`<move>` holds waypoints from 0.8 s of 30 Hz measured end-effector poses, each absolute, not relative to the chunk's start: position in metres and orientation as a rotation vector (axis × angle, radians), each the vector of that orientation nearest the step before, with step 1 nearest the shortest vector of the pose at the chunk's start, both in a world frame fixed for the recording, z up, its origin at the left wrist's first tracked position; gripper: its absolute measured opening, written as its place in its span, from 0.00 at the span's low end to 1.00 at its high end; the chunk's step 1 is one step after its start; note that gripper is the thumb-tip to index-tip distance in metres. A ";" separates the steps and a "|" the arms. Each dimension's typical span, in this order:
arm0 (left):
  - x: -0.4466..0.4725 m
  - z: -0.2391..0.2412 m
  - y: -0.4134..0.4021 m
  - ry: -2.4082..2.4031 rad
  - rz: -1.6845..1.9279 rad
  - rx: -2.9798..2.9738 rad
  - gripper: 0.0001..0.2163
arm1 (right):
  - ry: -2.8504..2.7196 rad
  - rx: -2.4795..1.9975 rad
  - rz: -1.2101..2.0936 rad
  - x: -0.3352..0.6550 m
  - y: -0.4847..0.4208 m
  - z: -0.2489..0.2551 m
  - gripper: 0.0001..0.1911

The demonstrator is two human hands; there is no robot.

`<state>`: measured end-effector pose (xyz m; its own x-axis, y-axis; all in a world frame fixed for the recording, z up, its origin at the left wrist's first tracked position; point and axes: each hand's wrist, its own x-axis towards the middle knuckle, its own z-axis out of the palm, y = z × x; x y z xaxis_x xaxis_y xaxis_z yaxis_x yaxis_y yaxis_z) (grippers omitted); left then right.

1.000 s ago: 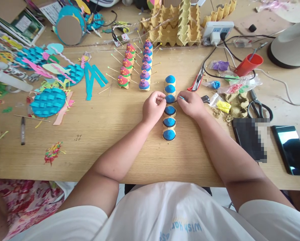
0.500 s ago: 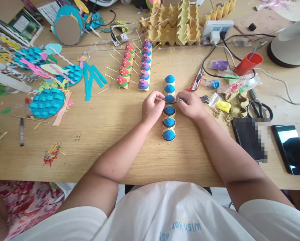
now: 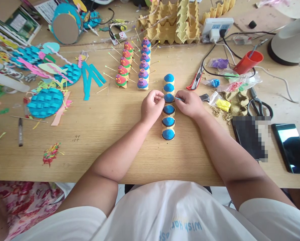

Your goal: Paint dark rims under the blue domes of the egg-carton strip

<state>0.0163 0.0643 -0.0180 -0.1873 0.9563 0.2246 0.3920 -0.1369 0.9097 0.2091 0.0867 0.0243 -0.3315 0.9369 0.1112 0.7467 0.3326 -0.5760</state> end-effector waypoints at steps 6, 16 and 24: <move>0.016 -0.016 0.063 1.590 1.326 1.530 0.08 | -2.159 -1.480 0.601 0.209 0.086 0.024 0.06; 0.016 -0.017 0.063 1.601 1.314 1.559 0.07 | -2.142 -1.466 0.612 0.210 0.089 0.020 0.07; 0.016 -0.016 0.063 1.594 1.314 1.552 0.07 | -2.146 -1.484 0.602 0.210 0.089 0.021 0.07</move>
<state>0.0164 0.0631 -0.0158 -0.1816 0.9541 0.2383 0.4155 -0.1452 0.8979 0.2096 0.0886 0.0212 -0.3126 0.9420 0.1225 0.7407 0.3224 -0.5894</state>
